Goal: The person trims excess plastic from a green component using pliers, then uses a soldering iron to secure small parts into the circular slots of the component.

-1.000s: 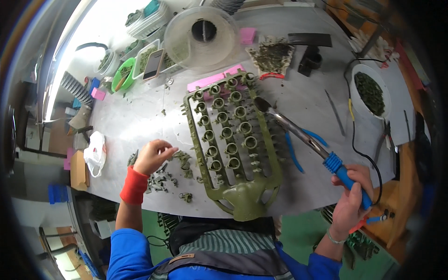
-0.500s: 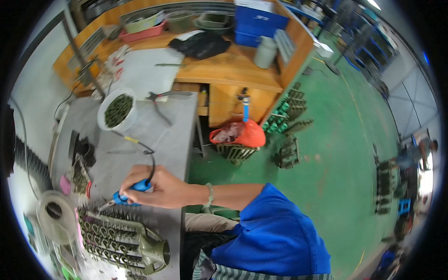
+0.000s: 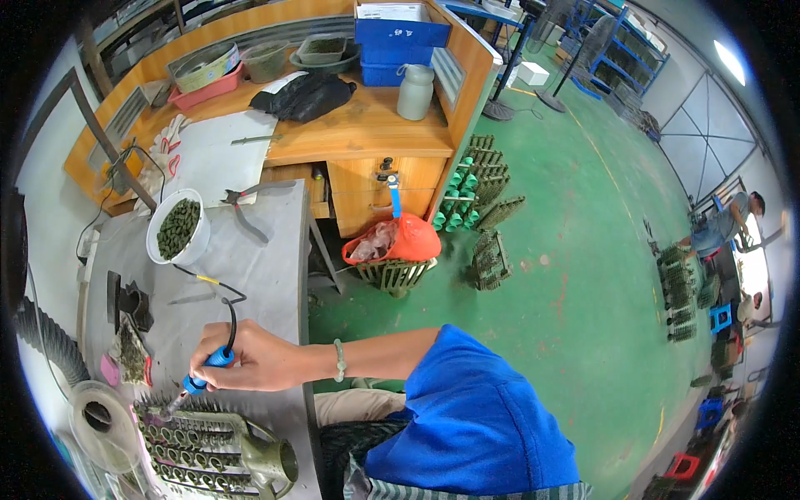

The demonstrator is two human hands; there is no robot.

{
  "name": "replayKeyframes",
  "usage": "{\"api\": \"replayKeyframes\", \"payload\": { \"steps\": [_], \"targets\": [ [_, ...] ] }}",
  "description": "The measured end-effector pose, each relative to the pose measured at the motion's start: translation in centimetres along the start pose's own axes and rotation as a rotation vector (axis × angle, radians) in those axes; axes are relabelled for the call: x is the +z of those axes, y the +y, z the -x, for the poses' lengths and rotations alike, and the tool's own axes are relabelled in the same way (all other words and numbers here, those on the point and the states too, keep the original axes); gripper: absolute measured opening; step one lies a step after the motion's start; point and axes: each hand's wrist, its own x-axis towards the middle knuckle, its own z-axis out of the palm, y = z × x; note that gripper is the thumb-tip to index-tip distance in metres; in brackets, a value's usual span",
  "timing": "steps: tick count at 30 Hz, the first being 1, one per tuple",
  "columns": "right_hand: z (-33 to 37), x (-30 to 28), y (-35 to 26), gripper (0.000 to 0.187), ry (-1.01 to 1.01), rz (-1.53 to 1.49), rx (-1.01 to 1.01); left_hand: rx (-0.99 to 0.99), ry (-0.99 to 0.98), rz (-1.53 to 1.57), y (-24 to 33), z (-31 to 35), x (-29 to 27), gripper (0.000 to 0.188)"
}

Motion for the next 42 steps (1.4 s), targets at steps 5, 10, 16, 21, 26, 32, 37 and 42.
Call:
{"api": "replayKeyframes", "payload": {
  "steps": [5, 10, 16, 21, 26, 32, 37, 42],
  "targets": [
    [-0.8, 0.3, -0.7, 0.015, -0.108, 0.162, -0.003, 0.073, 0.107, 0.269, 1.1, 0.1, -4.5, 0.032],
    [-0.5, 0.3, 0.2, 0.016, 0.028, 0.034, 0.028, 0.217, -0.084, 0.102, 7.2, 1.2, 2.3, 0.04],
    [-1.9, 1.9, 2.2, 0.014, -0.016, -0.012, 0.05, 0.486, -0.174, -0.109, 11.3, -0.7, 10.3, 0.033],
    [-2.5, 2.2, 3.4, 0.014, -0.052, 0.008, 0.017, 0.744, -0.039, -0.412, 13.9, -2.7, 14.2, 0.03],
    [-2.4, 2.6, 5.0, 0.014, -0.025, -0.019, 0.024, 1.001, 0.142, -0.827, 13.0, -4.7, 15.1, 0.028],
    [-2.3, 2.9, 6.4, 0.014, -0.006, -0.04, 0.037, 0.985, 0.153, -0.873, 12.2, -5.7, 16.1, 0.028],
    [-2.3, 3.4, 7.4, 0.014, -0.002, -0.069, 0.024, 0.992, 0.156, -0.885, 12.1, -6.2, 16.2, 0.026],
    [-2.5, 3.7, 7.4, 0.018, -0.006, -0.009, 0.01, 1.013, 0.147, -0.883, 12.1, -6.4, 16.1, 0.026]
  ]
}}
